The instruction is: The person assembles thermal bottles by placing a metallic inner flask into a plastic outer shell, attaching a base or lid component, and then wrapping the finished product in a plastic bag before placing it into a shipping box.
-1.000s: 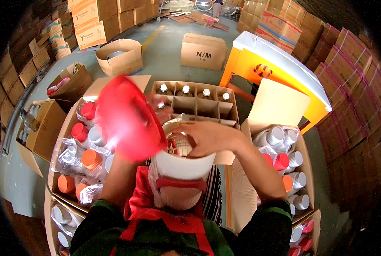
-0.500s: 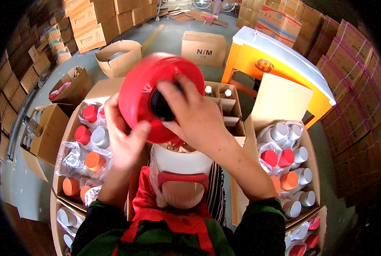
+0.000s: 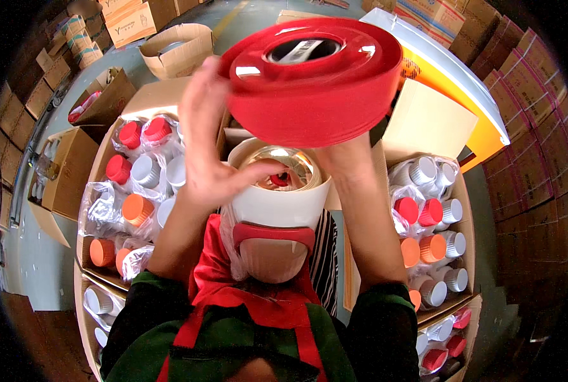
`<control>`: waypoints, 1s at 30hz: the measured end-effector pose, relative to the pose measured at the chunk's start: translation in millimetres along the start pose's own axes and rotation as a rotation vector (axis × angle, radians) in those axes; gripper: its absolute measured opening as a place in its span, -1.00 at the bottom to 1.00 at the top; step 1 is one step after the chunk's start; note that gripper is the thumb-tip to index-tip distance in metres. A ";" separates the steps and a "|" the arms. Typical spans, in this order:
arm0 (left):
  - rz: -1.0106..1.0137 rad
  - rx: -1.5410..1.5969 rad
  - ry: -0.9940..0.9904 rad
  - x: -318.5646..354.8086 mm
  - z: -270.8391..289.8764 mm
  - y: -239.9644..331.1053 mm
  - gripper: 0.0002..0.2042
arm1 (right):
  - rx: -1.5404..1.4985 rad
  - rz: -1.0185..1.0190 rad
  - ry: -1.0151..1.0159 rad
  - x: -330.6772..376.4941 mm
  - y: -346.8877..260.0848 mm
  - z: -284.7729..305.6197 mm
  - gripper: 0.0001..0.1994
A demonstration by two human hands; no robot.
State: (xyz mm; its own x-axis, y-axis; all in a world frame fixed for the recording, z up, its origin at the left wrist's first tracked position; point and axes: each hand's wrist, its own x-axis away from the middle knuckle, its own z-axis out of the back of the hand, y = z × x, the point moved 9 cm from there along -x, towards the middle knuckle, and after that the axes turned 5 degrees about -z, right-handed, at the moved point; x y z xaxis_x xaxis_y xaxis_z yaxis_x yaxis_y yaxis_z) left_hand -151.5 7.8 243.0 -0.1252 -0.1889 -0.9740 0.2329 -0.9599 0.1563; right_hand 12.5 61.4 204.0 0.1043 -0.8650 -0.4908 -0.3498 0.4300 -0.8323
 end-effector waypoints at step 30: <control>0.417 0.336 -0.321 48.8 -31.3 -53.3 -0.51 | 0.138 0.054 -0.238 0.2 32.9 37.3 -0.40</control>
State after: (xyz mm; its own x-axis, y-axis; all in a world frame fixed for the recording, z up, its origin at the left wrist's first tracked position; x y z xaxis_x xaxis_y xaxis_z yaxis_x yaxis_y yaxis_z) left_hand -139.8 56.2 182.0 -0.3850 -0.5647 -0.7300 0.0150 -0.7947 0.6068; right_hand 35.7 85.0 166.8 0.3103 -0.7617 -0.5688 -0.2326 0.5193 -0.8223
